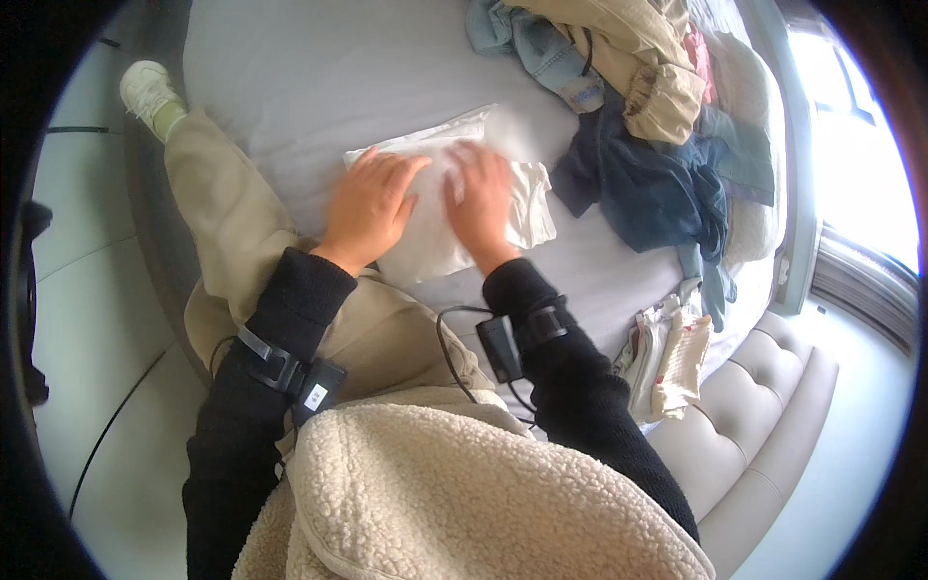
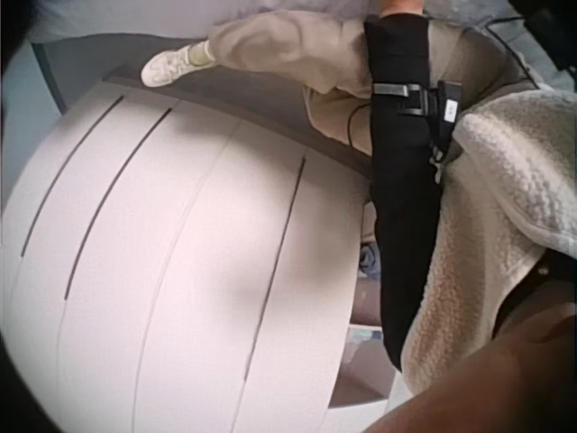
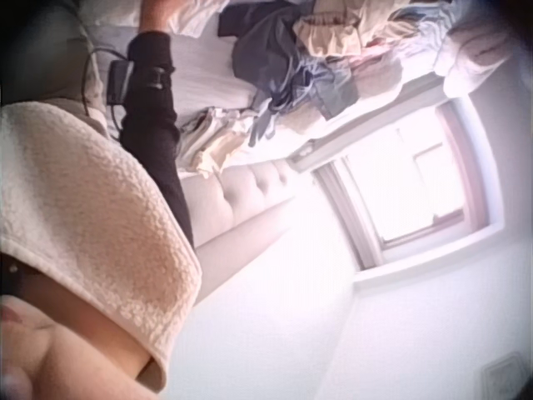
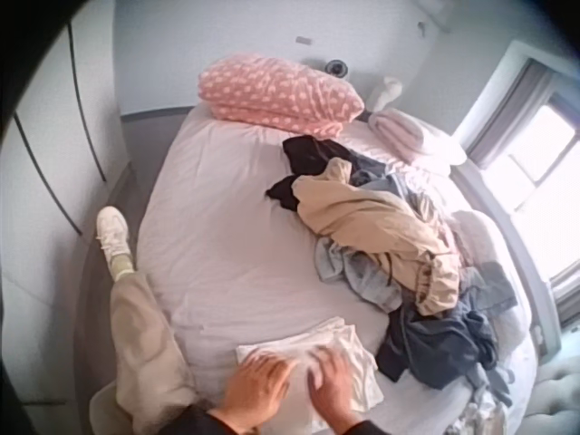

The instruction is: The person folds several pieces of clothing on a bed. They handle a white garment, a cream top with red hearts, a white t-shirt with text, and beige pants, folding each item and placing it aside.

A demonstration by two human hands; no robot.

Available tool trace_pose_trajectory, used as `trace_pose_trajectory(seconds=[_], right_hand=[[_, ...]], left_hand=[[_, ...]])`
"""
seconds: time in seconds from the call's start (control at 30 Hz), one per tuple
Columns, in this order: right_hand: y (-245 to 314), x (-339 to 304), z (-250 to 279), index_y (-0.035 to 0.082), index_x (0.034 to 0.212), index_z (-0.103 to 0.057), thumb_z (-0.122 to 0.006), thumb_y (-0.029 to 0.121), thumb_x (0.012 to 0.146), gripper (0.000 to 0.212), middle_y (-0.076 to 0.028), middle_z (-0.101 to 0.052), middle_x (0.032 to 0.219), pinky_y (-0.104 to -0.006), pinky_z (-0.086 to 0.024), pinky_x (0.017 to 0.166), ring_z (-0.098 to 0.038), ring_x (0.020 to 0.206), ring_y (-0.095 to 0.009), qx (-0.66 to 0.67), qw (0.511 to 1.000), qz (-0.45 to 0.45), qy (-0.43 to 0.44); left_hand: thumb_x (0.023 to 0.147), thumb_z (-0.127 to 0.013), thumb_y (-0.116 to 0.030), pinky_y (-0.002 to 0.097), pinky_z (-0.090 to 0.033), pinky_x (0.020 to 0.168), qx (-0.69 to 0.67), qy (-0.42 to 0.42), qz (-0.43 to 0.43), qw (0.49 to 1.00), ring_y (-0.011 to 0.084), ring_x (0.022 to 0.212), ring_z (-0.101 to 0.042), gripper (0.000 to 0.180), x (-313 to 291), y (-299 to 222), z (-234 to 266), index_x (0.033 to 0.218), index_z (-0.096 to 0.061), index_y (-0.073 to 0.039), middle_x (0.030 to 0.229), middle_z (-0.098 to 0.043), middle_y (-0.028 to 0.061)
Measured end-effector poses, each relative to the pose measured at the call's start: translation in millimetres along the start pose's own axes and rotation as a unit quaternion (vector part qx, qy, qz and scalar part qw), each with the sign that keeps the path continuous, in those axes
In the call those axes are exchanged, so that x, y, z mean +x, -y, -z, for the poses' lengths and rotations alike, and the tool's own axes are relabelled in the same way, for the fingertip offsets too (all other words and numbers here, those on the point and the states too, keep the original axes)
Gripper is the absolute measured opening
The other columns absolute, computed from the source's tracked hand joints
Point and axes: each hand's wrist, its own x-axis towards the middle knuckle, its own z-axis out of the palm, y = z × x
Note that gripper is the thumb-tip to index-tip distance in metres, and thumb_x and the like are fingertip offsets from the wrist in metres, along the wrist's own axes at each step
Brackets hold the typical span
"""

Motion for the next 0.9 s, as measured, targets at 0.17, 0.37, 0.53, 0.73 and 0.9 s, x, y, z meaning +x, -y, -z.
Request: trace_pose_trajectory(seconds=[0.17,0.37,0.53,0.73,0.9], right_hand=[[3.6,-32.3,-18.3,0.014,0.144,-0.041,-0.055,0.028,0.090,0.057,-0.008,-0.035,0.152,-0.0501,-0.018,0.117,-0.028,0.143,-0.027,-0.072,0.983,0.004,0.170],[-50.4,-24.5,-5.0,0.015,0.149,-0.033,-0.049,0.031,0.094,0.060,-0.012,-0.028,0.156,-0.0505,-0.016,0.117,-0.022,0.145,-0.032,-0.106,0.978,-0.059,0.167],[-68.1,-20.7,21.1,0.017,0.148,-0.036,-0.048,0.029,0.095,0.055,-0.014,-0.030,0.155,-0.0496,-0.019,0.115,-0.025,0.143,-0.035,-0.160,0.963,-0.098,0.194],[-51.9,-33.5,15.0,0.011,0.143,-0.043,-0.052,0.018,0.092,0.052,-0.016,-0.032,0.153,-0.0498,-0.021,0.115,-0.027,0.142,-0.035,-0.116,0.984,-0.108,0.086],[-46.5,-44.0,-11.3,0.012,0.146,-0.037,-0.048,0.024,0.093,0.056,-0.012,-0.029,0.155,-0.0505,-0.016,0.116,-0.024,0.144,-0.032,-0.099,0.983,-0.137,0.071]], left_hand=[[0.074,-0.075,-0.042,0.0479,-0.018,0.117,0.089,0.251,0.041,0.963,0.0236,0.146,-0.021,0.097,-19.3,9.0,-6.5,0.150,-0.026,-0.010,0.156,-0.027,0.0070],[0.064,-0.078,-0.056,0.0467,-0.014,0.119,0.118,0.287,0.032,0.950,0.0209,0.148,-0.013,0.117,-21.2,17.7,-12.1,0.153,-0.017,-0.012,0.160,-0.016,0.0044],[0.063,-0.079,-0.054,0.0481,-0.013,0.119,0.103,0.293,0.030,0.950,0.0224,0.148,-0.013,0.115,-18.1,11.3,-1.1,0.152,-0.021,-0.012,0.160,-0.017,0.0065],[0.081,-0.067,-0.045,0.0518,-0.018,0.117,0.136,0.204,0.018,0.969,0.0268,0.145,-0.023,0.077,0.8,-29.2,-26.9,0.143,-0.041,-0.008,0.154,-0.032,0.0117],[0.096,-0.047,-0.045,0.0391,-0.022,0.118,0.041,0.273,-0.161,0.947,0.0199,0.143,-0.027,0.065,11.8,-27.8,-65.0,0.149,-0.033,-0.010,0.156,-0.029,0.0073]])
